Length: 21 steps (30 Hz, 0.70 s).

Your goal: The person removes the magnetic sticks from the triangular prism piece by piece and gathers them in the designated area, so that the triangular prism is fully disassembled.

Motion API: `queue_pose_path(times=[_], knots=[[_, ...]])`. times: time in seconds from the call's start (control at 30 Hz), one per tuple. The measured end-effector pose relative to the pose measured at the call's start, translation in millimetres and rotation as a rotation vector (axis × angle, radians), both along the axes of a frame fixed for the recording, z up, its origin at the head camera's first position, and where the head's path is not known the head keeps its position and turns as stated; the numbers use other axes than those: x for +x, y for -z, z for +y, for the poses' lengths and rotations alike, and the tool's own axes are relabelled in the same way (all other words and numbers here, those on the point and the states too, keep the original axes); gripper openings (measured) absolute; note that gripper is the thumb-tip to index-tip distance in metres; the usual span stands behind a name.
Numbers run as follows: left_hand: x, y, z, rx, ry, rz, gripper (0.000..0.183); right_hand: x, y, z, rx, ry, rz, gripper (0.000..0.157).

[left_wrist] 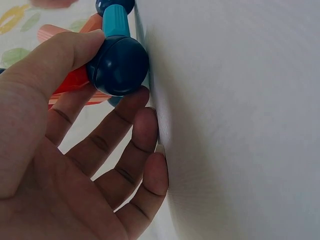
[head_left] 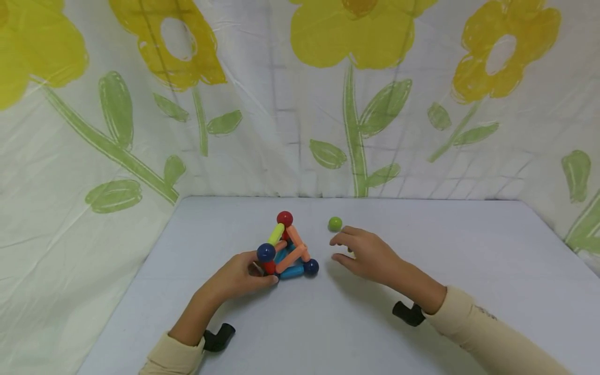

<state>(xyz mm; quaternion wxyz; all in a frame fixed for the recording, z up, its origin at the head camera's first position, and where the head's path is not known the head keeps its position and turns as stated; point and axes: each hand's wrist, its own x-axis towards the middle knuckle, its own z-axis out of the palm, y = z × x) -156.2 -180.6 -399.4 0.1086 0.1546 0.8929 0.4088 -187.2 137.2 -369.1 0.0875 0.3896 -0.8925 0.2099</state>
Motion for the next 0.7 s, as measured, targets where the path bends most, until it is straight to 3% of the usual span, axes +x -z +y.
queue_pose_path(times=[0.2,0.37,0.53,0.7], knots=[[0.1,0.2,-1.8,0.023,0.024,0.016,0.031,4.8,-6.8,-39.4,0.015,-0.117,0.015,0.039],[0.5,-0.2,-2.5,0.037,0.036,0.021,0.03,12.4,-5.1,-56.6,0.025,-0.18,-0.019,0.02],[0.4,-1.0,-1.4,0.026,0.023,0.009,0.029,21.4,-2.4,-52.5,0.113,-0.197,-0.053,0.008],[0.4,-1.6,-0.2,0.009,0.008,-0.002,0.026,31.1,1.8,-30.4,0.206,-0.128,-0.127,0.01]])
